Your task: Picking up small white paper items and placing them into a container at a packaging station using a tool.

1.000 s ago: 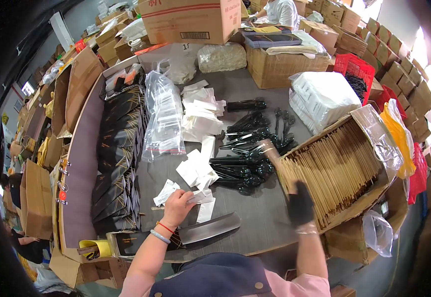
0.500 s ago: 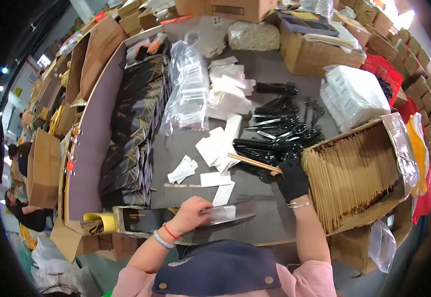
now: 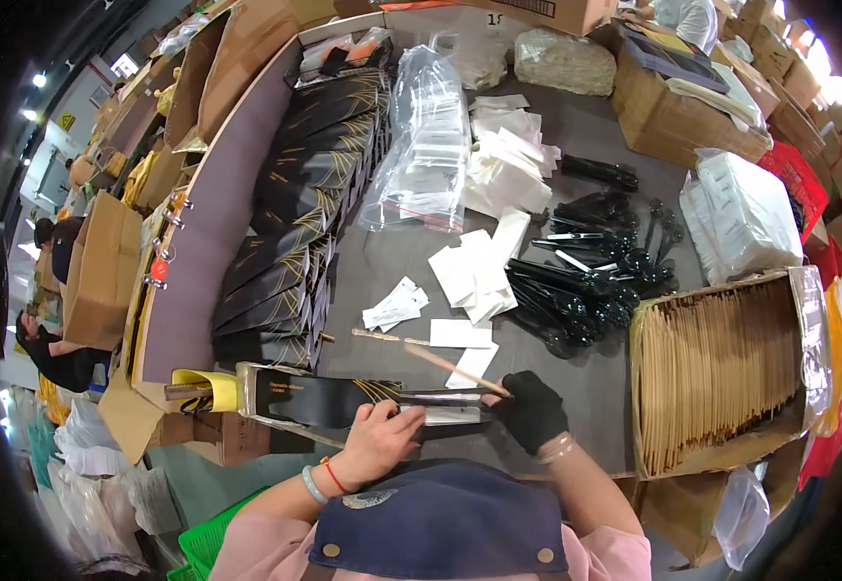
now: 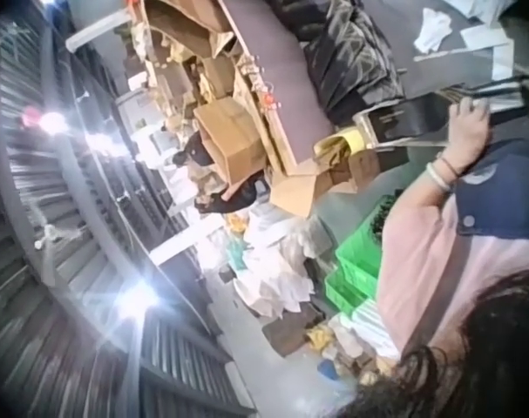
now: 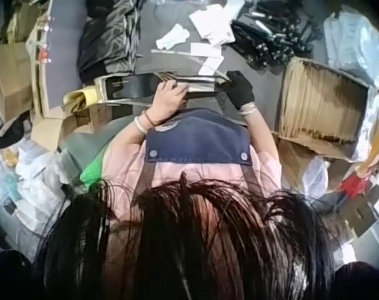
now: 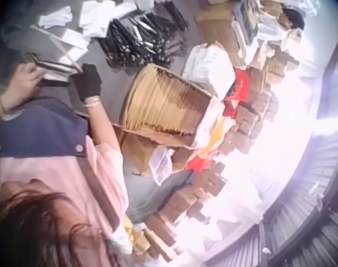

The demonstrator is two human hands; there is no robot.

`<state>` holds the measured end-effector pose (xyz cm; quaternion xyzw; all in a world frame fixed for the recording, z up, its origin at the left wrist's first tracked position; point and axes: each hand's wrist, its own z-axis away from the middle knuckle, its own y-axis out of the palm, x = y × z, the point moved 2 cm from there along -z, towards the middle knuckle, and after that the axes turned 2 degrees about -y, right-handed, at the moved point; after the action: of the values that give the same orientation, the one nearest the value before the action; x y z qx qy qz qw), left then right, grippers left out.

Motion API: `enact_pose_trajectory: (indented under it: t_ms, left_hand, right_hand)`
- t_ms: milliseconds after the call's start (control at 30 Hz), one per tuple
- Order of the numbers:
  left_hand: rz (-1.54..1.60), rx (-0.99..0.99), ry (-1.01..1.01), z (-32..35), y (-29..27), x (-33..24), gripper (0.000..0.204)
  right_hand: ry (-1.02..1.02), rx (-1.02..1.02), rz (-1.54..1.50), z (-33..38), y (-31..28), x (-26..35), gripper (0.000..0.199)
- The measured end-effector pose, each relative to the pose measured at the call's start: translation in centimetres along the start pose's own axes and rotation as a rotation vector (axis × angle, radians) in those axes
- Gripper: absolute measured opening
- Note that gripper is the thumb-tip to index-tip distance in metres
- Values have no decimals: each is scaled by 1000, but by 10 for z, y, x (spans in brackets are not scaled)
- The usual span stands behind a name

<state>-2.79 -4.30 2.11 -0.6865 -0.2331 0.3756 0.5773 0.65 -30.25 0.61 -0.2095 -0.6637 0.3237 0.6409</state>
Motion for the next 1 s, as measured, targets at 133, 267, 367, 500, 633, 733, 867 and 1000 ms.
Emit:
enact_pose_trajectory:
  t_ms: [133, 267, 367, 500, 633, 733, 867, 1000]
  left_hand:
    - [146, -89, -61, 9, -14, 19, 57]
    - [164, -58, -176, 1, -17, 36, 70]
    - [234, -79, -142, -2, -11, 39, 70]
    - [233, -84, -126, -28, 3, 15, 72]
    - [166, -35, -110, -28, -6, 15, 73]
    - [159, -15, -81, -37, -2, 8, 73]
    - [63, -70, -29, -43, 5, 12, 65]
    - [86, 49, -44, -46, 2, 7, 69]
  right_hand:
    - [-251, 82, 283, 11, -18, 1, 30]
    - [-359, 184, 364, 11, -13, -11, 28]
    - [-383, 213, 387, 8, 5, -16, 30]
    - [-427, 162, -58, 0, 46, 23, 31]
    - [-249, 136, -91, 10, 11, -11, 23]
    - [-126, 184, -216, 15, 27, -5, 22]
    - [-132, 118, -389, 3, 47, 39, 18]
    - [40, 208, -377, -3, 47, 53, 21]
